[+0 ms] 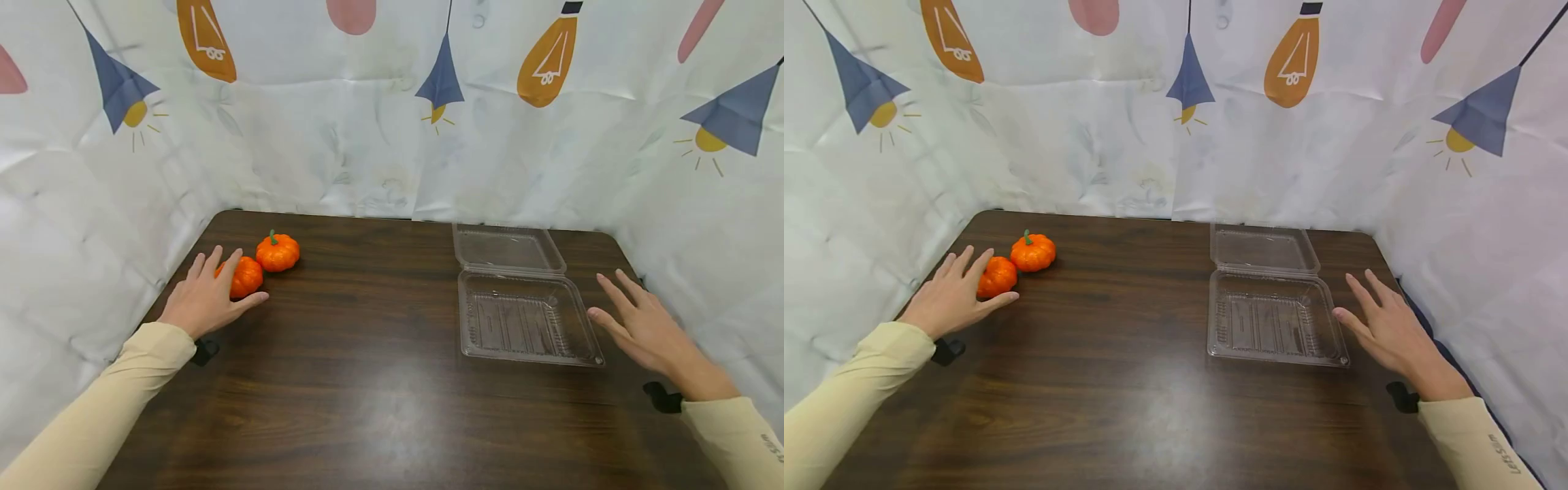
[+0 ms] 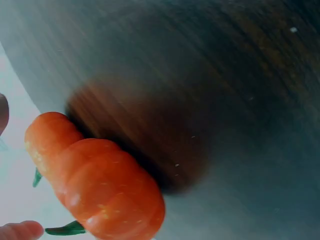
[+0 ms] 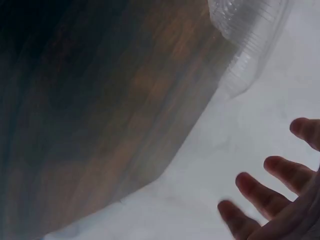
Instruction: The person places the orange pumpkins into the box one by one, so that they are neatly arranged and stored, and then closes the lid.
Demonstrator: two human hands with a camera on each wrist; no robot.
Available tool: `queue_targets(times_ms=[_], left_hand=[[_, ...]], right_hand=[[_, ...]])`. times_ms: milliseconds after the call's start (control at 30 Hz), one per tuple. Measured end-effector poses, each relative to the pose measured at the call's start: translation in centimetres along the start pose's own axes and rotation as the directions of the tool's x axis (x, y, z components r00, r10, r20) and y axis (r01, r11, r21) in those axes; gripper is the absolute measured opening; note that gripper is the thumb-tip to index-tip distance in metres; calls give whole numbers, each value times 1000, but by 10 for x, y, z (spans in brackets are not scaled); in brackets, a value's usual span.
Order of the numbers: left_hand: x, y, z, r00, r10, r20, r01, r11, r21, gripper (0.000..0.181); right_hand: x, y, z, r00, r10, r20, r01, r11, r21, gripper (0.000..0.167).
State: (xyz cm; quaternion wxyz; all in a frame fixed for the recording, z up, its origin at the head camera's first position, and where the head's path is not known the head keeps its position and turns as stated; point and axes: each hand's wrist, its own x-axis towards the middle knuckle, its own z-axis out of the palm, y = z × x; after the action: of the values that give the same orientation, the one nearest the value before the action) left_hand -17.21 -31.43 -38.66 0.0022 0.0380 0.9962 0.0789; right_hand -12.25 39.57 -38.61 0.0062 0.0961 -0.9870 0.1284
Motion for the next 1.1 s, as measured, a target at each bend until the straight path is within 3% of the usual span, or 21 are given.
queue_targets(times_ms=[200, 367, 667, 933, 1100], left_hand=[[2, -5, 8, 1000, 7, -29, -8, 999, -42, 108], [4, -9, 13, 998, 10, -54, -15, 995, -97, 104], [8, -15, 22, 995, 18, -101, -34, 987, -159, 101], [12, -21, 24, 995, -9, -95, -9, 982, -188, 93], [13, -23, 26, 994, -24, -103, 4, 981, -195, 89]], right_hand=[[0, 0, 9, 1000, 19, -15, -18, 998, 66, 75], [1, -1, 15, 999, 48, 14, -49, 994, 98, 74], [2, -4, 24, 999, 35, -16, -30, 971, 239, 62], [7, -5, 28, 988, 125, 92, -151, 912, 381, 65], [9, -3, 28, 980, 152, 130, -197, 853, 483, 67]])
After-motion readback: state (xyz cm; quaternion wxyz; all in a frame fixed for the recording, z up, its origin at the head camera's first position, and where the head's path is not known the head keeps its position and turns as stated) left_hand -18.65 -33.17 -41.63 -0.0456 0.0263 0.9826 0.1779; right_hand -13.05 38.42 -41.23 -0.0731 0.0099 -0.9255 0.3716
